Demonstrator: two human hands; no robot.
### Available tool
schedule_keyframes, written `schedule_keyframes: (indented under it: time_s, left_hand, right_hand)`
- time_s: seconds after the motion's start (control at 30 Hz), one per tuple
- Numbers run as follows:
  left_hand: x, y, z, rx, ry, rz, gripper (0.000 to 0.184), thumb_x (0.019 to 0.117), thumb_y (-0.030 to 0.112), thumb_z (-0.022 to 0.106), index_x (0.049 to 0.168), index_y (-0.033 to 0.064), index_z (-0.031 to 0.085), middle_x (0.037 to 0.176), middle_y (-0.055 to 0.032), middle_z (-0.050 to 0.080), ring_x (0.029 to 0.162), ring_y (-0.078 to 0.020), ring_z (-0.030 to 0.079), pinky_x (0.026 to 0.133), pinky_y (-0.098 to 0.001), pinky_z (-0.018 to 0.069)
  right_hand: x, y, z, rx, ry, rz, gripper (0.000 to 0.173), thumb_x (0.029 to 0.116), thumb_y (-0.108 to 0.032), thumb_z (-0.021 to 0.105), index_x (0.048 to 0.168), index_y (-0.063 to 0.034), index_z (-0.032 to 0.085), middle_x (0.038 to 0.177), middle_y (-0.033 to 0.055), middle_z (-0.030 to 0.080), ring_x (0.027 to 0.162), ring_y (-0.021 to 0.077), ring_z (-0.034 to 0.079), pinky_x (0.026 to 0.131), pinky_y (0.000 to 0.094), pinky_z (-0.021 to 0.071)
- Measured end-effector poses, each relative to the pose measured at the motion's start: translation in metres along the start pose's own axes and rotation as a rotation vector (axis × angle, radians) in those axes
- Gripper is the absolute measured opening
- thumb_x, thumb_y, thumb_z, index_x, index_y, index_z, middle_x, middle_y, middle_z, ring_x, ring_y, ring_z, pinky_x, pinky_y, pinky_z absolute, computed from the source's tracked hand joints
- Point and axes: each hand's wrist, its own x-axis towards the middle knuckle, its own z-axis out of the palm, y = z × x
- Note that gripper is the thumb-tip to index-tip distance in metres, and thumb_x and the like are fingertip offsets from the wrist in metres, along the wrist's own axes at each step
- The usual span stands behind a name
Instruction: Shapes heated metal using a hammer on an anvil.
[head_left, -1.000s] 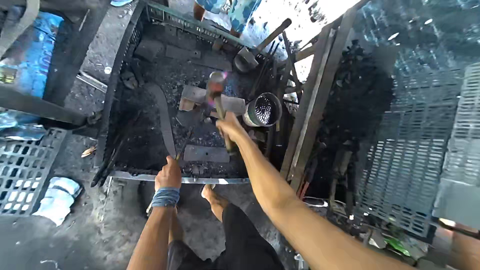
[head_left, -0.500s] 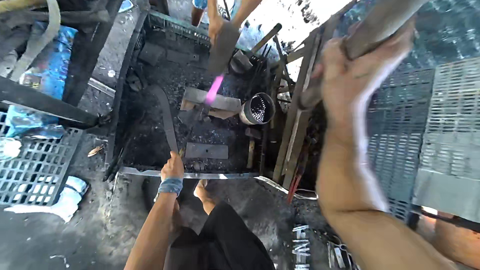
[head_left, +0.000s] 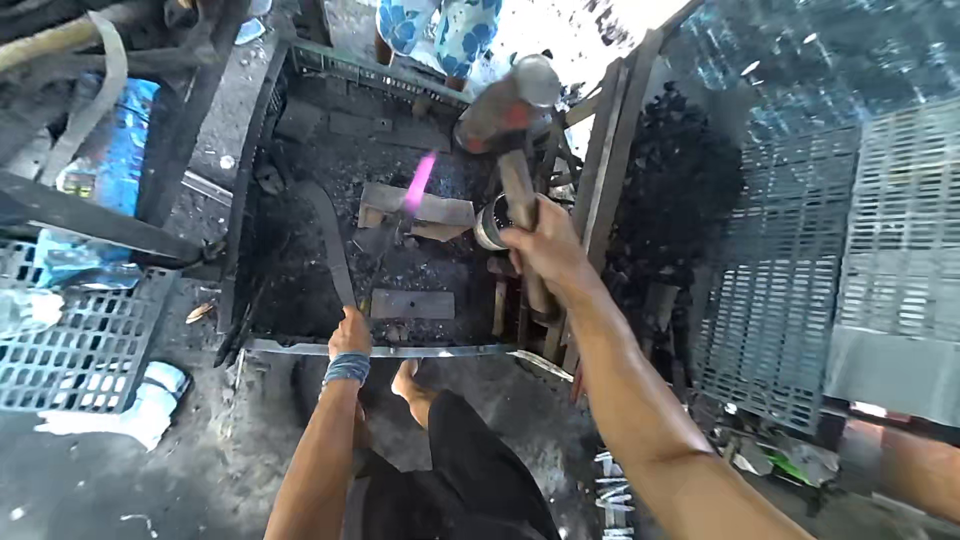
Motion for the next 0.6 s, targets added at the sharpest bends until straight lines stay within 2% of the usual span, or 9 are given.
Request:
schedule_keyframes:
  time_s: [0.1,0.17,0.23,0.3,0.37,0.4,0.47,0.53,0.6]
  left_hand:
    - [0.000,0.001,0.000,0.021,-0.012,-0.018,0.051,0.1065,0.019,0.047,0.155,0.0060,0.034,0.123,-0.0239,0.070,0.111,-0.0418,0.071,0.090,-0.0581,0.0581]
    - [0.000,0.002,0.003,0.034,-0.016,-0.020,0.050,0.1064,0.022,0.048,0.152,0.0067,0.038,0.122,-0.0241,0.070,0.110,-0.0418,0.071,0.090,-0.0589,0.0581]
    - [0.003,0.001,0.008,-0.004,0.005,0.016,0.045,0.1069,0.026,0.050,0.148,0.0084,0.047,0.121,-0.0240,0.070,0.110,-0.0425,0.071,0.090,-0.0608,0.0572]
    - [0.011,-0.006,0.013,-0.129,0.039,0.120,0.051,0.1081,0.032,0.052,0.156,0.0158,0.044,0.126,-0.0234,0.070,0.114,-0.0438,0.069,0.096,-0.0643,0.0537]
    - [0.016,-0.018,0.012,-0.196,0.028,0.203,0.059,0.1080,0.037,0.052,0.163,0.0272,0.035,0.133,-0.0199,0.068,0.118,-0.0428,0.067,0.100,-0.0665,0.0505]
    - [0.017,-0.024,0.009,-0.198,0.022,0.224,0.060,0.1079,0.039,0.052,0.164,0.0314,0.032,0.135,-0.0177,0.067,0.119,-0.0414,0.067,0.101,-0.0667,0.0502]
    - [0.012,-0.037,0.004,-0.177,0.006,0.238,0.059,0.1087,0.038,0.049,0.164,0.0308,0.031,0.138,-0.0176,0.066,0.122,-0.0412,0.066,0.102,-0.0669,0.0497]
    - [0.009,-0.042,-0.008,-0.107,-0.016,0.227,0.057,0.1099,0.038,0.046,0.163,0.0223,0.033,0.137,-0.0216,0.065,0.123,-0.0439,0.065,0.102,-0.0660,0.0502]
    - [0.014,-0.040,-0.019,-0.067,-0.036,0.174,0.056,0.1098,0.043,0.045,0.156,0.0113,0.039,0.132,-0.0261,0.065,0.121,-0.0456,0.065,0.100,-0.0656,0.0511]
  right_hand:
    - [-0.014,0.016,-0.021,-0.044,0.106,-0.014,0.046,0.0927,-0.015,0.072,0.134,-0.0091,0.051,0.083,0.0151,0.065,0.054,0.0249,0.064,0.053,0.0420,0.0599]
    - [0.004,0.046,-0.012,-0.117,0.156,0.004,0.047,0.0952,-0.019,0.072,0.134,-0.0070,0.049,0.083,0.0154,0.065,0.058,0.0261,0.066,0.057,0.0451,0.0612]
    - [0.041,0.090,0.023,-0.187,0.183,0.075,0.050,0.0965,-0.018,0.069,0.139,-0.0021,0.047,0.095,0.0210,0.067,0.071,0.0333,0.069,0.068,0.0536,0.0606]
    - [0.085,0.140,0.073,-0.214,0.152,0.209,0.052,0.0955,-0.016,0.067,0.141,0.0004,0.047,0.104,0.0254,0.067,0.083,0.0385,0.070,0.075,0.0580,0.0590]
    - [0.110,0.165,0.095,-0.107,0.031,0.333,0.050,0.0953,-0.017,0.065,0.139,-0.0030,0.046,0.097,0.0207,0.065,0.071,0.0310,0.067,0.065,0.0491,0.0584]
    - [0.108,0.154,0.085,-0.001,-0.005,0.334,0.049,0.0948,-0.017,0.065,0.138,-0.0041,0.046,0.090,0.0169,0.063,0.064,0.0263,0.064,0.059,0.0444,0.0574]
    - [0.079,0.104,0.035,0.146,-0.020,0.231,0.049,0.0925,-0.019,0.068,0.136,-0.0064,0.049,0.082,0.0113,0.063,0.058,0.0209,0.061,0.054,0.0400,0.0571]
    - [0.028,0.049,-0.016,0.140,0.053,0.096,0.047,0.0919,-0.018,0.070,0.134,-0.0081,0.051,0.083,0.0105,0.063,0.057,0.0207,0.062,0.054,0.0402,0.0579]
    - [-0.015,-0.010,-0.057,0.061,0.176,-0.067,0.046,0.0914,-0.014,0.072,0.132,-0.0045,0.053,0.088,0.0136,0.065,0.059,0.0235,0.064,0.055,0.0439,0.0598]
